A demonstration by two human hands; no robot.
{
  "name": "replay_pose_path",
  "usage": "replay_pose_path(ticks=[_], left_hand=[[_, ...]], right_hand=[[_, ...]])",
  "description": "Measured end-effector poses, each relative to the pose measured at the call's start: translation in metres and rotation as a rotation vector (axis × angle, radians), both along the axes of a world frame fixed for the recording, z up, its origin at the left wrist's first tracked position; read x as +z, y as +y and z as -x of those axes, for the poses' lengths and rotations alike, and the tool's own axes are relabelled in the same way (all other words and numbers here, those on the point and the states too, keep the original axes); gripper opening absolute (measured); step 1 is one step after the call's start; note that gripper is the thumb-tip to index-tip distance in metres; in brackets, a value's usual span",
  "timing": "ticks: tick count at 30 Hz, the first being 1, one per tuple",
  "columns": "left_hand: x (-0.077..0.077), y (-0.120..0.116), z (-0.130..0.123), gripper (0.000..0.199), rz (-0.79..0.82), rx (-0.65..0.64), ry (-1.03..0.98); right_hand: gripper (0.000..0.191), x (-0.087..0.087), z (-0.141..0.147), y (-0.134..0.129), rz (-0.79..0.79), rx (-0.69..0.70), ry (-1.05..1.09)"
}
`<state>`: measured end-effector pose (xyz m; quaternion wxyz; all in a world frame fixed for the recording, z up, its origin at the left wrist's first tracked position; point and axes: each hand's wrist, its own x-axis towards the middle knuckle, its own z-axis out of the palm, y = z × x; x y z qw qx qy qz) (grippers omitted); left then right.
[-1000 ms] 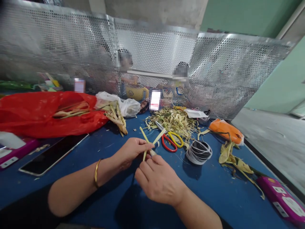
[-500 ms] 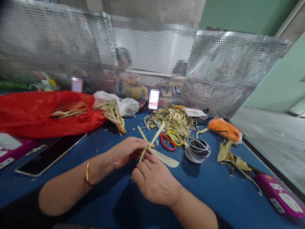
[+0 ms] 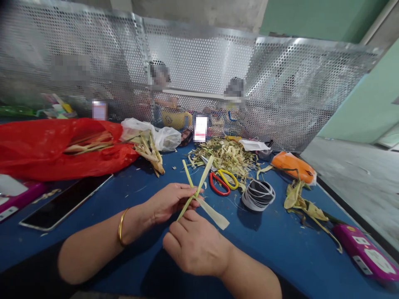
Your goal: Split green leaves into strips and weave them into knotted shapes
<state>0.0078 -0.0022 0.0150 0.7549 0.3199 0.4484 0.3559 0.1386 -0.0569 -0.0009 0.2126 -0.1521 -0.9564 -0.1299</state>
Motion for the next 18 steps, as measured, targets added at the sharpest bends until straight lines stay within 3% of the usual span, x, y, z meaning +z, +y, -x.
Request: replay_pose_path(ticks=[4,8,11,18], left_hand=[[0.000,0.006,0.003,0.013,-0.027,0.023,-0.017],[-0.002,0.013,0.007,0.019,-0.090,0.037,-0.051],[-0.003,0.013,0.007,0.025,-0.110,0.054,-0.001],[-0.003,0.008,0.003,0.024,-0.304,0.060,0.192]], right_hand=[[0.022,0.007,-0.005,0.004,0.008,-0.054,0.091],[0.021,0.016,-0.015,0.014,-0.051,-0.436,0.296],[0.024,0.014,-0.023,0.024,0.017,-0.651,0.226],[0.030,0.008,-0.027,0.028,0.238,-0.635,0.205]])
